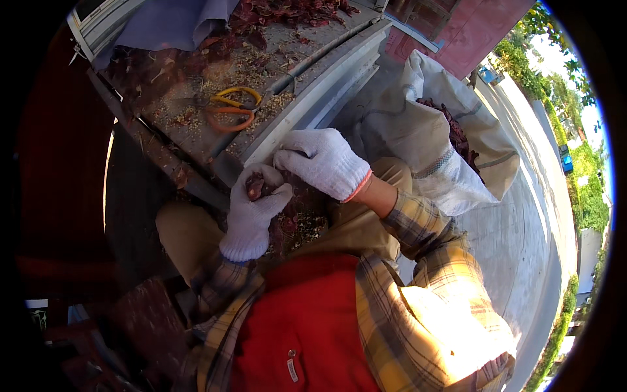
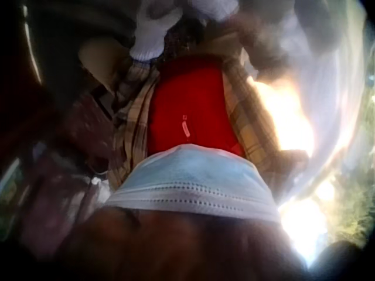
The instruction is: The person sits on a wooden bench and processes dried red chilies by hand. They pick up chilies from a large sack, remove the stems, and occasionally use orange-handled scissors to cut the chilies before placing them into a pile on the bench.
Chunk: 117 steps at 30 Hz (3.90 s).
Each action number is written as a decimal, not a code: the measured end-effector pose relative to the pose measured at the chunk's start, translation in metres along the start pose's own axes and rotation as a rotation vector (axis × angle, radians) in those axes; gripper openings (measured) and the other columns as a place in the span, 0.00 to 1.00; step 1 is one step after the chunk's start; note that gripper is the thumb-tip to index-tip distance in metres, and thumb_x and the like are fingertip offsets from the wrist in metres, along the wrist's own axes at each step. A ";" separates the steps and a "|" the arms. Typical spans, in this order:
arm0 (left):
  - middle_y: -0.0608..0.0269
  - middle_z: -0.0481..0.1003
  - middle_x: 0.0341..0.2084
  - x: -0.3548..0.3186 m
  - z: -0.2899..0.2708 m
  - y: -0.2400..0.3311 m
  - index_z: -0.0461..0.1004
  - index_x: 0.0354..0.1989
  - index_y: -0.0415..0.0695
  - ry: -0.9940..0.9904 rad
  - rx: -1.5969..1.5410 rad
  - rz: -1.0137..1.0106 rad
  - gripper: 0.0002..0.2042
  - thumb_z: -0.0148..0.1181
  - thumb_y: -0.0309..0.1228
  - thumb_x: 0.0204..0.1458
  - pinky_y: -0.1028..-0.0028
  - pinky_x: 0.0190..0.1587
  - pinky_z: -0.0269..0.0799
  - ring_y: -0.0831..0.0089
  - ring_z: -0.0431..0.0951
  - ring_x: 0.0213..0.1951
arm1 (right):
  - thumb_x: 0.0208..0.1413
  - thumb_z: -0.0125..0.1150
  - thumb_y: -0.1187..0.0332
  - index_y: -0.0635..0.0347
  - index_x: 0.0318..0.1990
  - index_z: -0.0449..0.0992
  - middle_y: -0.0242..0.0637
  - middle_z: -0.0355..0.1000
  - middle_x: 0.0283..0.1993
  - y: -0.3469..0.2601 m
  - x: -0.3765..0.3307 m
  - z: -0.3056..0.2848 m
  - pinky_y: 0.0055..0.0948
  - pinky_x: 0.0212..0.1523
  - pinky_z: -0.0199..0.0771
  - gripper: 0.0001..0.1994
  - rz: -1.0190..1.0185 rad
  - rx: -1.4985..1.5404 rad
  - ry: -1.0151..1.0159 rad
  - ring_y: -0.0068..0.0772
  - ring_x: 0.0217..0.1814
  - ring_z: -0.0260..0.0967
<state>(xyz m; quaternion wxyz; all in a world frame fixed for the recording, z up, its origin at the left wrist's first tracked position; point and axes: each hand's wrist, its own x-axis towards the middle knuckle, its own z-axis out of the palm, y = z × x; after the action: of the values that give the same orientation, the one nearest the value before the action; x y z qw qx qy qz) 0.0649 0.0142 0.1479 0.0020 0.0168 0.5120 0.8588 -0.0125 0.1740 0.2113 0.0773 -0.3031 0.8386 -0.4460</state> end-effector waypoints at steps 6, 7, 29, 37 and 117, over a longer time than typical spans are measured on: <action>0.59 0.75 0.37 0.000 -0.003 0.000 0.65 0.47 0.39 0.061 -0.246 -0.114 0.20 0.64 0.15 0.47 0.73 0.36 0.78 0.72 0.79 0.33 | 0.52 0.64 0.70 0.58 0.39 0.78 0.39 0.72 0.33 0.011 0.002 0.016 0.39 0.34 0.74 0.07 -0.481 -0.364 0.028 0.45 0.33 0.72; 0.59 0.75 0.38 -0.001 -0.004 0.001 0.65 0.49 0.38 0.059 -0.237 -0.108 0.21 0.64 0.15 0.47 0.73 0.38 0.78 0.72 0.79 0.34 | 0.51 0.65 0.69 0.57 0.39 0.78 0.39 0.72 0.33 0.007 0.003 0.016 0.39 0.33 0.73 0.08 -0.525 -0.380 0.017 0.45 0.33 0.72; 0.64 0.76 0.34 0.009 -0.007 -0.035 0.74 0.40 0.36 0.043 0.136 0.029 0.09 0.60 0.18 0.50 0.78 0.38 0.73 0.79 0.76 0.35 | 0.59 0.54 0.67 0.59 0.30 0.73 0.22 0.61 0.22 0.018 0.003 0.033 0.18 0.18 0.55 0.08 0.596 0.737 -0.014 0.13 0.19 0.55; 0.67 0.74 0.31 0.008 -0.020 -0.032 0.75 0.36 0.41 0.070 -0.179 -0.143 0.06 0.60 0.18 0.51 0.77 0.39 0.72 0.78 0.75 0.34 | 0.54 0.58 0.65 0.63 0.48 0.76 0.28 0.69 0.23 0.075 0.017 -0.004 0.25 0.22 0.68 0.16 0.392 0.023 -0.065 0.22 0.19 0.64; 0.58 0.76 0.36 0.000 -0.019 -0.028 0.71 0.45 0.37 -0.088 -0.217 -0.027 0.11 0.55 0.18 0.53 0.71 0.43 0.78 0.68 0.79 0.37 | 0.59 0.58 0.62 0.62 0.43 0.78 0.27 0.68 0.25 0.042 0.004 0.029 0.19 0.16 0.57 0.12 0.705 0.876 -0.049 0.14 0.17 0.57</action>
<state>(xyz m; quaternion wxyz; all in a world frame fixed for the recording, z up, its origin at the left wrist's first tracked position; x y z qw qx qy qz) 0.0636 0.0105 0.1140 0.0379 0.0473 0.4155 0.9076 -0.0230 0.1692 0.1613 0.3597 0.0454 0.6236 -0.6926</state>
